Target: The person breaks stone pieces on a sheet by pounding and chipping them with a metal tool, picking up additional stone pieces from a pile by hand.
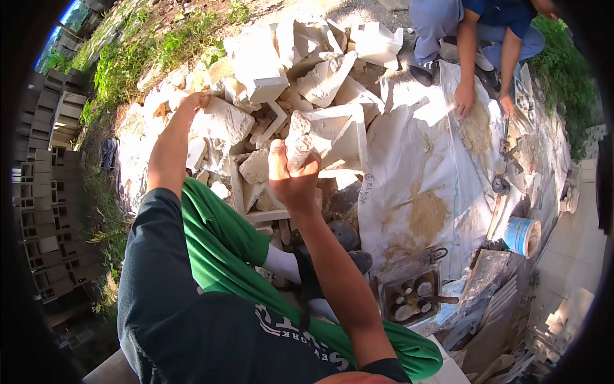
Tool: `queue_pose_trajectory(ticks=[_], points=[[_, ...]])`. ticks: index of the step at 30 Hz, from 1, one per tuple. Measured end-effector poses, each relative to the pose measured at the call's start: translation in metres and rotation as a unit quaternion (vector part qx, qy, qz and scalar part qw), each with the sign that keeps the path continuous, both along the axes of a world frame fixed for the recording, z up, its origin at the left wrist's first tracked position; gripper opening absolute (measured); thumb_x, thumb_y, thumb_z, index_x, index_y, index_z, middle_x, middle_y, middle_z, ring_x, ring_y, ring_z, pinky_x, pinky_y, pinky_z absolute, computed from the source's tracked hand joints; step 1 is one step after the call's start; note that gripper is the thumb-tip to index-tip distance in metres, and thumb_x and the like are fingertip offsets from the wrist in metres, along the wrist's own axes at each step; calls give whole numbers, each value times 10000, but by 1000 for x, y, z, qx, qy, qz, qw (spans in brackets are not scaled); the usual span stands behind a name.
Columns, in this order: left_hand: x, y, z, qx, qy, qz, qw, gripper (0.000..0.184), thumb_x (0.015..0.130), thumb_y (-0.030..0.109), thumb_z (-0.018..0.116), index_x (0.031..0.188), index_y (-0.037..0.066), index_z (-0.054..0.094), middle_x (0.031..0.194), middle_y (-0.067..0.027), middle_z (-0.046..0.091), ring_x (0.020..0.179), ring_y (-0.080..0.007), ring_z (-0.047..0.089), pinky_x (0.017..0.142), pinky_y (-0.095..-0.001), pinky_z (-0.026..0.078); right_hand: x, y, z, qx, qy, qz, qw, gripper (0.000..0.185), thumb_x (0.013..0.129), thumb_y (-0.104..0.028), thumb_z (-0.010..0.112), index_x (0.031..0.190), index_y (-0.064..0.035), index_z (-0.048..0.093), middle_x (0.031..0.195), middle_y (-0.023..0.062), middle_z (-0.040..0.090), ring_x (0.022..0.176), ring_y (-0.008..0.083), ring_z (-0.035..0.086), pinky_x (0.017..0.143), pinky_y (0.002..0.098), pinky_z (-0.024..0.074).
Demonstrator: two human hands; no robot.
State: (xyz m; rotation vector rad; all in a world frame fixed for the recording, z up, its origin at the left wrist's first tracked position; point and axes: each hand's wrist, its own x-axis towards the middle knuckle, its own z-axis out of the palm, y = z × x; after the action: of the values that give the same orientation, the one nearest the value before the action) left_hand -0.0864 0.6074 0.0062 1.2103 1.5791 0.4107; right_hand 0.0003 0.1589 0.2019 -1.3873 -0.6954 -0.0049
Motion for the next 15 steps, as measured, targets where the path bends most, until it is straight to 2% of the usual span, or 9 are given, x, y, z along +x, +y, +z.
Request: queue_pose_trajectory(ticks=[2,4,7,9,10,11,12,13,15], points=[[4,-6,9,22,25,-46,998,305,687,307,814,845,96,660,894,-60,625,750,-147,572,604,-282,480,-7,4,-1,19,55,25,998,138,842,-3,587,713,-5,538,562,72,499,490,228,477,494,343,387],[9,-5,6,32,99,-28,994,206,735,196,790,826,86,641,760,-36,616,639,-132,571,558,-275,503,-11,8,-3,34,36,10,999,137,839,0,585,710,-5,537,551,73,493,483,220,474,484,340,381],[-21,11,-31,-11,-175,-65,982,156,755,148,756,782,79,619,724,-27,592,645,-133,573,546,-282,498,-13,2,-9,33,22,-3,999,132,832,3,582,707,-1,538,538,78,490,475,220,475,472,342,376],[-18,13,-27,0,-80,81,994,138,771,115,718,823,71,598,732,-17,573,683,-135,575,578,-299,498,-15,-4,-6,15,-15,-19,1000,123,834,4,577,716,8,543,599,95,527,487,253,490,469,350,382],[-16,0,-12,3,-80,78,994,138,771,115,718,823,71,598,732,-17,573,683,-135,575,578,-299,498,-10,-8,-12,-1,-84,-52,995,50,799,7,606,776,20,563,598,109,546,490,263,526,476,345,406],[-16,-15,1,5,-55,60,997,164,787,125,695,909,81,594,806,-32,568,741,-146,568,650,-313,506,-6,-11,-18,-15,-151,-90,984,92,763,11,636,836,32,583,596,123,564,493,274,563,483,340,430],[-18,-18,1,4,-30,42,999,214,803,135,671,996,92,590,880,-47,564,798,-157,561,722,-328,513,-5,-18,-13,-11,-84,-89,992,58,783,21,613,772,17,556,582,116,545,479,276,540,469,346,411],[-18,-21,2,-22,-39,17,999,409,820,231,662,1175,100,507,1070,-106,510,953,-208,521,828,-364,493,-4,-24,-8,-4,-16,-89,996,115,802,30,589,708,3,529,568,109,526,465,277,518,455,352,392],[-21,-28,11,-30,-79,42,996,469,824,306,653,1214,109,484,1131,-128,467,1000,-233,498,847,-368,487,0,-36,-9,6,126,-66,990,191,868,-12,550,699,-19,462,576,19,436,495,146,432,477,294,346]])
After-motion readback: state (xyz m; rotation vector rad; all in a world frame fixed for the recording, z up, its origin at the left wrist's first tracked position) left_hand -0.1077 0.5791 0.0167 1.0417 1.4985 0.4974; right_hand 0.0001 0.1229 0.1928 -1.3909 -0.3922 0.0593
